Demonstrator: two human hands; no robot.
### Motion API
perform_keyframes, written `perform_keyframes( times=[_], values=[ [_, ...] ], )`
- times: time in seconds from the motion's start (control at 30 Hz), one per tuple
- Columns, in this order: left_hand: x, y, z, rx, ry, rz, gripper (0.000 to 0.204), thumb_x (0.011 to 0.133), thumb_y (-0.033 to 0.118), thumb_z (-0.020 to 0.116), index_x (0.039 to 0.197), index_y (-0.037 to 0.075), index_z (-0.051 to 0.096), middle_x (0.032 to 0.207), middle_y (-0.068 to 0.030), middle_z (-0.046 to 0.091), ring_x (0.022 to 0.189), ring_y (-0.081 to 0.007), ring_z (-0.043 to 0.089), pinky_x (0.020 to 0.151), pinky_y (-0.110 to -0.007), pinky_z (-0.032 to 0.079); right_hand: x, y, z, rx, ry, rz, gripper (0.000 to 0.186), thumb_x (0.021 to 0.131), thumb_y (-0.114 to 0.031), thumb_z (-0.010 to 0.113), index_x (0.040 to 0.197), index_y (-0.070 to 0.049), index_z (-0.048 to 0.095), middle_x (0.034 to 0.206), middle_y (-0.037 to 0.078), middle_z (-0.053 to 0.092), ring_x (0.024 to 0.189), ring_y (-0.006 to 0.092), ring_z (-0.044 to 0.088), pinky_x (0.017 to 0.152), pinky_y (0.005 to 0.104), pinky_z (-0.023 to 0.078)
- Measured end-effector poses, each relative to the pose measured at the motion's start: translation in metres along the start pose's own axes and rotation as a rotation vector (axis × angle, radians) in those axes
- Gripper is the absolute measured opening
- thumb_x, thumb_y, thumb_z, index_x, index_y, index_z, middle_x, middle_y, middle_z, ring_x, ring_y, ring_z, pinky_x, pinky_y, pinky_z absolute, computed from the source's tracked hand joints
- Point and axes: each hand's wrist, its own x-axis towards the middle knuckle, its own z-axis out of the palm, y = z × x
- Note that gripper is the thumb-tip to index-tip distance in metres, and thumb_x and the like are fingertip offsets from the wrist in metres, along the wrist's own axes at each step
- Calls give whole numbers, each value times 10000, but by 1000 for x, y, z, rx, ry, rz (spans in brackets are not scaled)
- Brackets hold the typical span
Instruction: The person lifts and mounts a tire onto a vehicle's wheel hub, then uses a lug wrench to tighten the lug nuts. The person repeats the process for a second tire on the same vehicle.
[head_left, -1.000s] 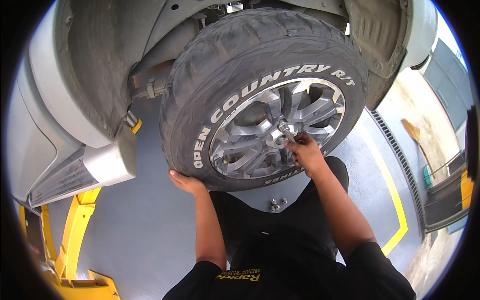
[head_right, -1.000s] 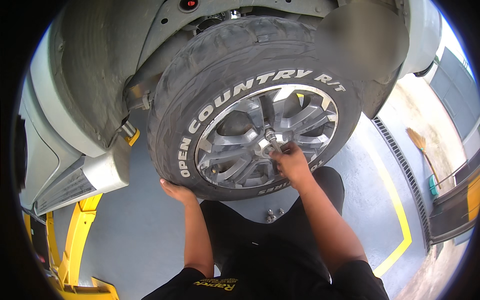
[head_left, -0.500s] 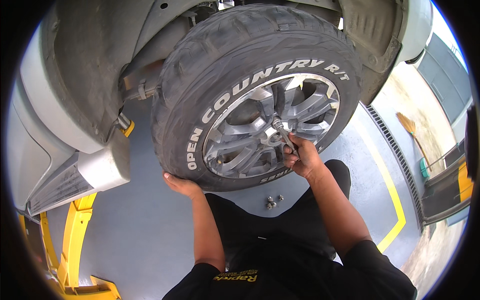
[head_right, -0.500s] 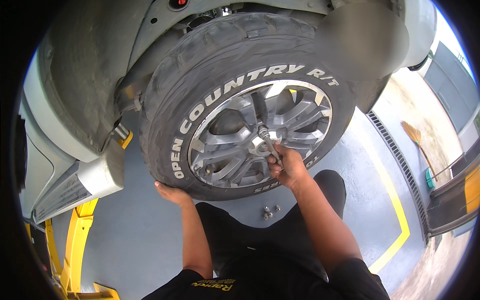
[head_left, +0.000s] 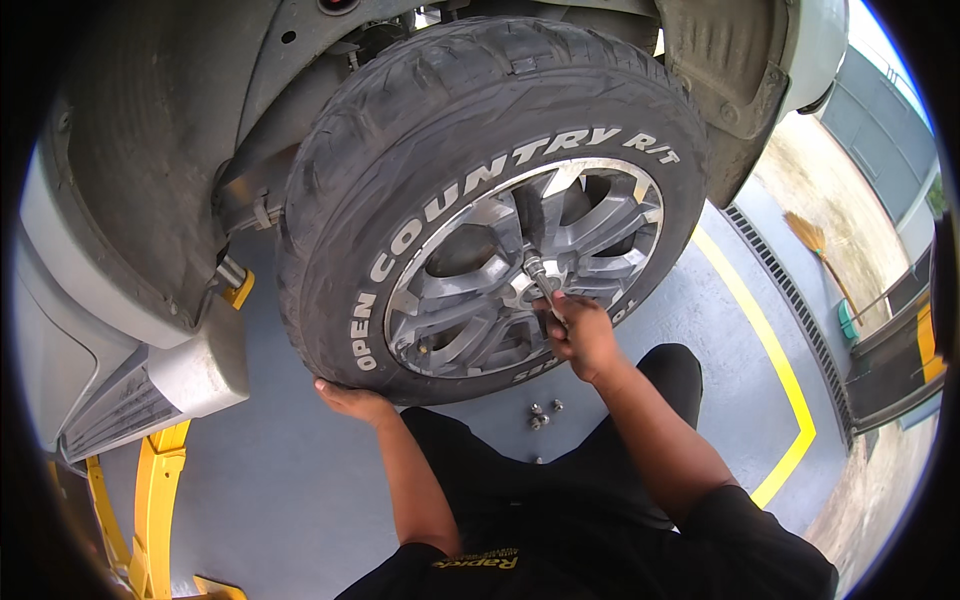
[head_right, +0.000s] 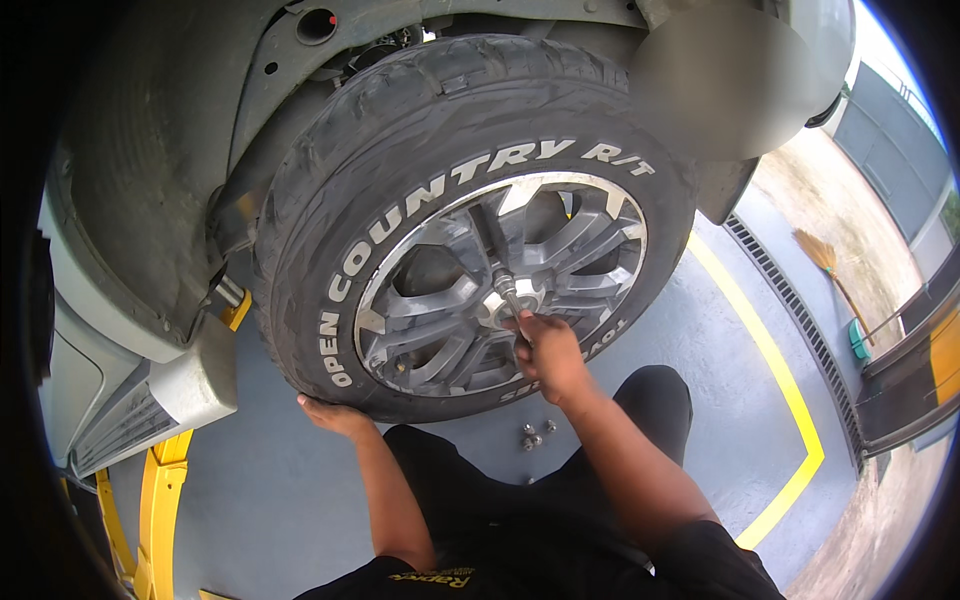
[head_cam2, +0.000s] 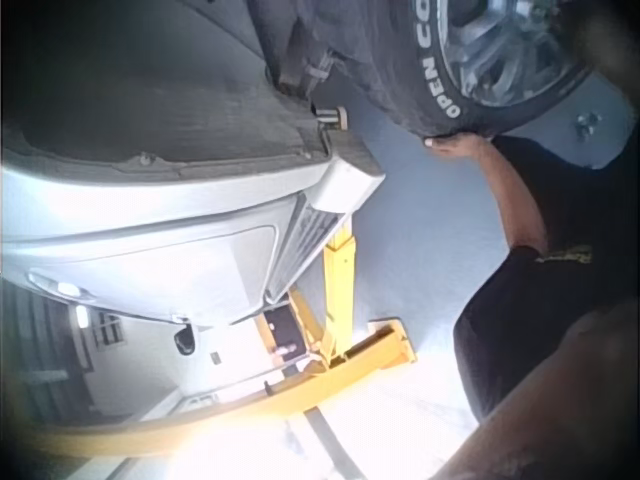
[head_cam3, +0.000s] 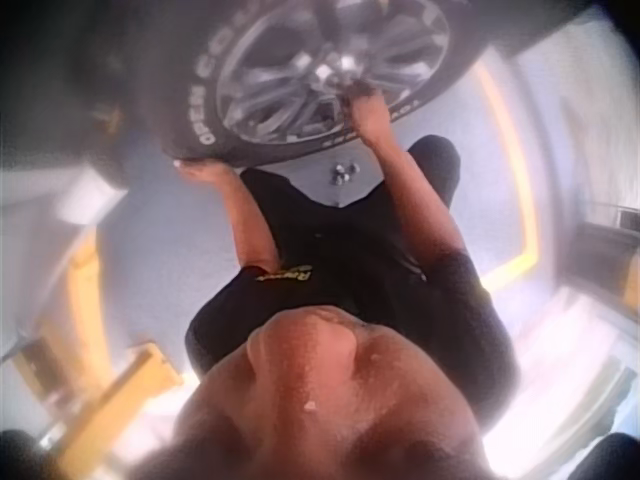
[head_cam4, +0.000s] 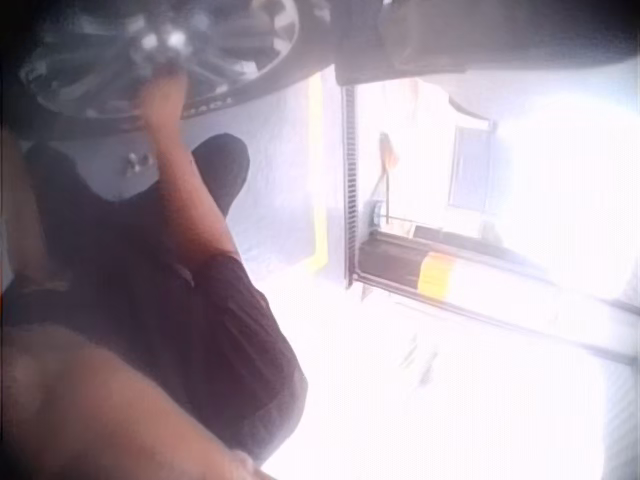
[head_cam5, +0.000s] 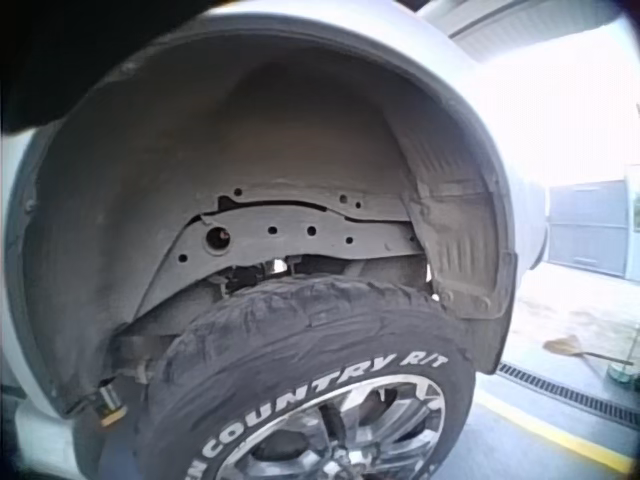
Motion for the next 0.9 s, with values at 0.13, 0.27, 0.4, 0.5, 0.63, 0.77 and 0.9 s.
perform_keyframes(
  times=[0.13, 0.27, 0.4, 0.5, 0.63, 0.77, 0.9],
  values=[
    [2, -2, 4, -4, -14, 2, 681, 1053, 524, 352, 1285, -92, 526, 1276, -218, 559, 1177, -302, 534, 1043, -423, 419, 3, -12, -8, 115, -1, 133, 309, 1008, -278, 537, 1069, 22, 585, 741, 63, 623, 512, 217, 555, 502, 337, 441],
    [8, -2, -3, 76, -31, 52, 651, 1064, 485, 328, 1269, -96, 539, 1288, -225, 572, 1177, -302, 545, 1058, -413, 416, -12, -23, -1, -304, 103, -53, 308, 973, -281, 579, 1078, 9, 576, 785, 172, 649, 628, 319, 622, 561, 425, 470],
    [1, 4, 5, -8, -20, 24, 671, 1057, 491, 334, 1278, -111, 533, 1304, -237, 571, 1174, -314, 560, 1042, -421, 438, -20, -25, 2, -584, 173, -194, 314, 972, -322, 600, 1017, -12, 588, 686, 165, 640, 650, 310, 653, 574, 449, 479],
    [2, -1, 7, 41, -6, 2, 713, 1046, 528, 340, 1285, -119, 520, 1301, -244, 571, 1168, -326, 571, 1016, -432, 467, -7, -22, -9, 203, -101, 170, 309, 1011, -326, 559, 993, -19, 588, 659, 54, 566, 552, 197, 524, 510, 342, 402],
    [-5, 7, 13, -5, -50, 1, 744, 1041, 560, 335, 1282, -119, 517, 1299, -250, 566, 1162, -332, 578, 996, -436, 502, 0, -3, -21, 1083, -479, 416, 305, 1038, -312, 533, 1085, -14, 573, 680, -30, 471, 531, 105, 379, 487, 245, 307],
    [5, 2, 7, -13, -51, 35, 745, 1045, 559, 319, 1278, -121, 515, 1305, -257, 557, 1157, -336, 585, 983, -437, 525, -9, -18, 3, -405, 221, -212, 291, 1017, -278, 542, 1016, 9, 582, 787, 168, 662, 729, 360, 677, 641, 435, 511],
    [0, 7, 10, 0, -24, -35, 743, 1049, 553, 307, 1278, -123, 512, 1308, -260, 555, 1166, -341, 585, 988, -444, 528, -14, -9, 13, -820, 369, -428, 312, 1026, -307, 541, 965, -8, 607, 740, 131, 618, 551, 287, 595, 544, 414, 479]
  ],
)
